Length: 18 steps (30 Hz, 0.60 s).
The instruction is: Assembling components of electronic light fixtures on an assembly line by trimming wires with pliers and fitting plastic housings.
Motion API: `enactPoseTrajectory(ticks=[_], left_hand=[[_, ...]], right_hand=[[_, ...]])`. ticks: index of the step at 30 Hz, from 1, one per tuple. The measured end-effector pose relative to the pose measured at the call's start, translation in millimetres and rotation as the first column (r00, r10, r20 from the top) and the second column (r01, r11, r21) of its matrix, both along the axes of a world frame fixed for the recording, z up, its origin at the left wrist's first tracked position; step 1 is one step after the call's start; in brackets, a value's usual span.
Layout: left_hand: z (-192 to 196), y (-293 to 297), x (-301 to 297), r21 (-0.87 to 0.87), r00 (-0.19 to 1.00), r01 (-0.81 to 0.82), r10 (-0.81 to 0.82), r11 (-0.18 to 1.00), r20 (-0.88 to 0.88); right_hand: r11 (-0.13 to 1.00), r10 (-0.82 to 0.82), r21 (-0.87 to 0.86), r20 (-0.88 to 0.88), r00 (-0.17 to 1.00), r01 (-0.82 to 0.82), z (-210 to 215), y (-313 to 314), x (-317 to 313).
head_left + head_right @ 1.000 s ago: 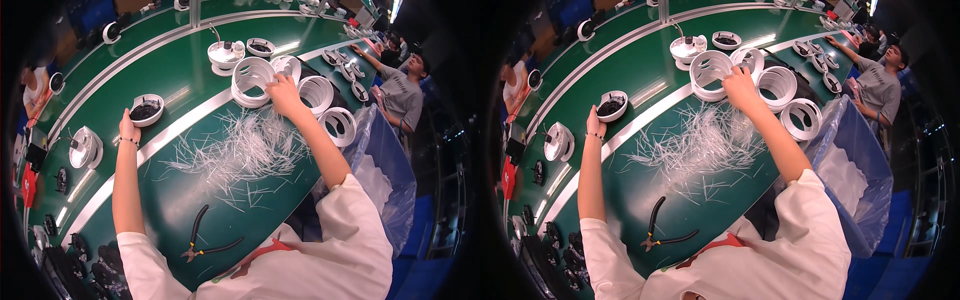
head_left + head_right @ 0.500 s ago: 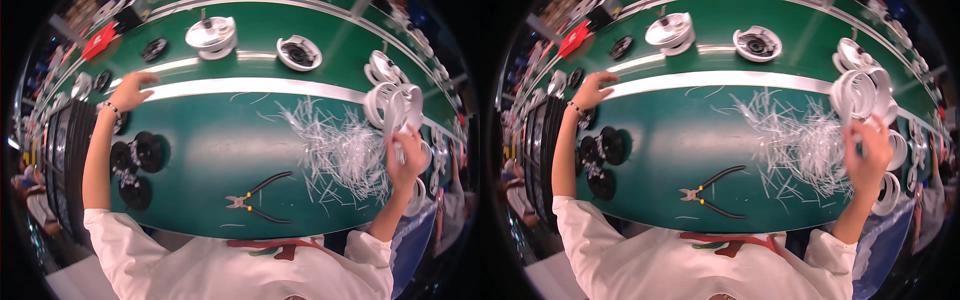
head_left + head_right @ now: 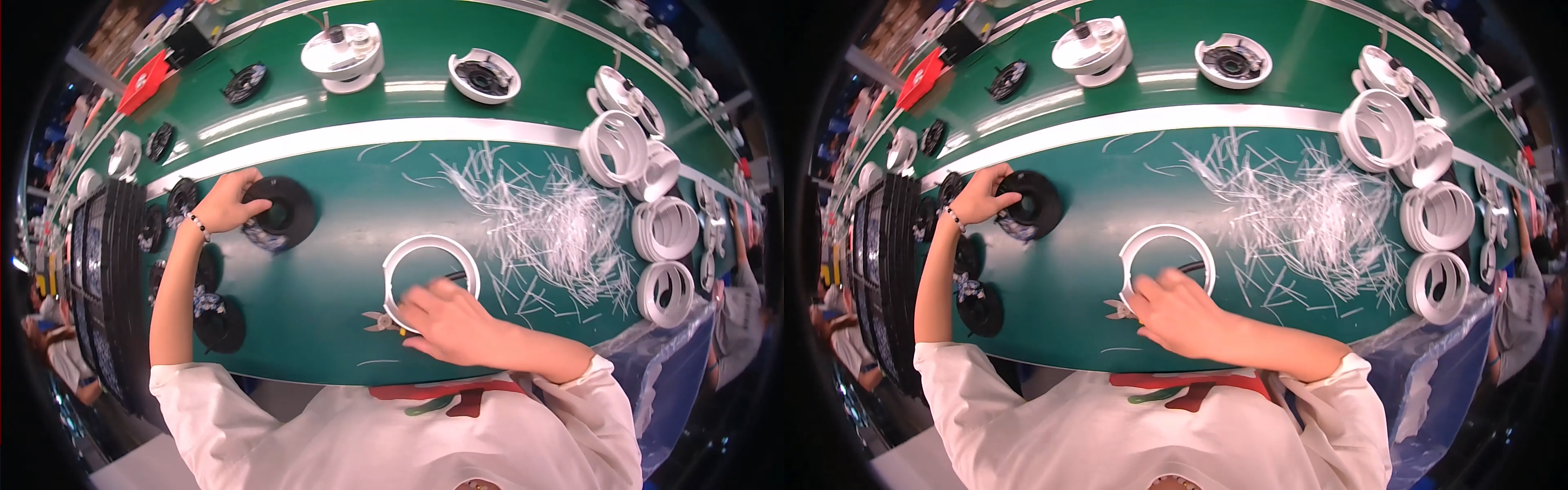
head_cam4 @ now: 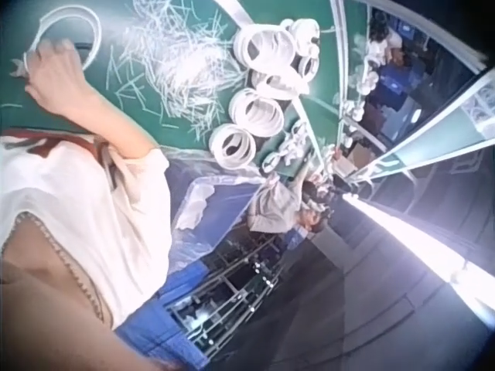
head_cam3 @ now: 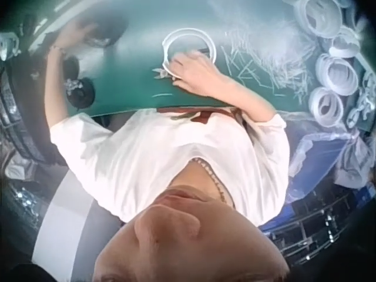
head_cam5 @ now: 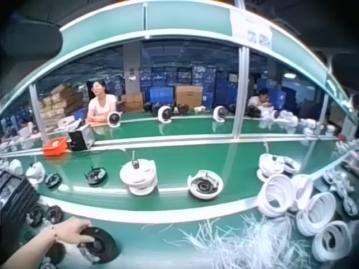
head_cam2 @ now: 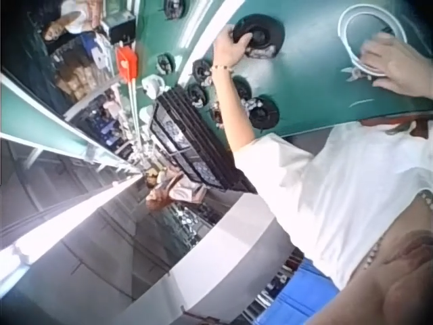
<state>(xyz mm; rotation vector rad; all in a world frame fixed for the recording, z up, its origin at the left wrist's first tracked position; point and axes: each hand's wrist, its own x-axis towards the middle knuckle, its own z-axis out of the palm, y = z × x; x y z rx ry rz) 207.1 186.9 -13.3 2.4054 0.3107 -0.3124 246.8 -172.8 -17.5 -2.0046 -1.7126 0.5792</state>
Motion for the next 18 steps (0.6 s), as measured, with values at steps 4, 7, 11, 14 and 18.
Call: enactPoseTrajectory(ticks=[4,7,11,14,18], left_hand=[[-13,-37,40,-0.267,0.977,0.067,-0.009,0.961,0.214],[-3,-79,70,-0.511,0.979,0.015,0.091,0.859,0.182],[-3,-109,90,-0.676,0.945,-0.014,0.231,0.737,0.233],[0,-108,93,-0.872,0.934,-0.053,0.333,0.487,0.129],[-7,-129,102,-0.898,0.912,0.07,0.337,0.435,0.235]], right_hand=[[0.987,-0.061,-0.143,0.083,0.995,0.072,5,6,31],[0.976,-0.032,-0.214,0.074,0.997,0.047,4,-1,36],[0.983,-0.051,-0.177,-0.001,0.999,0.05,-5,-11,41],[0.991,-0.012,-0.133,-0.006,1.0,0.011,-6,-11,43],[0.989,-0.145,-0.047,-0.052,0.988,0.143,4,-23,46]])
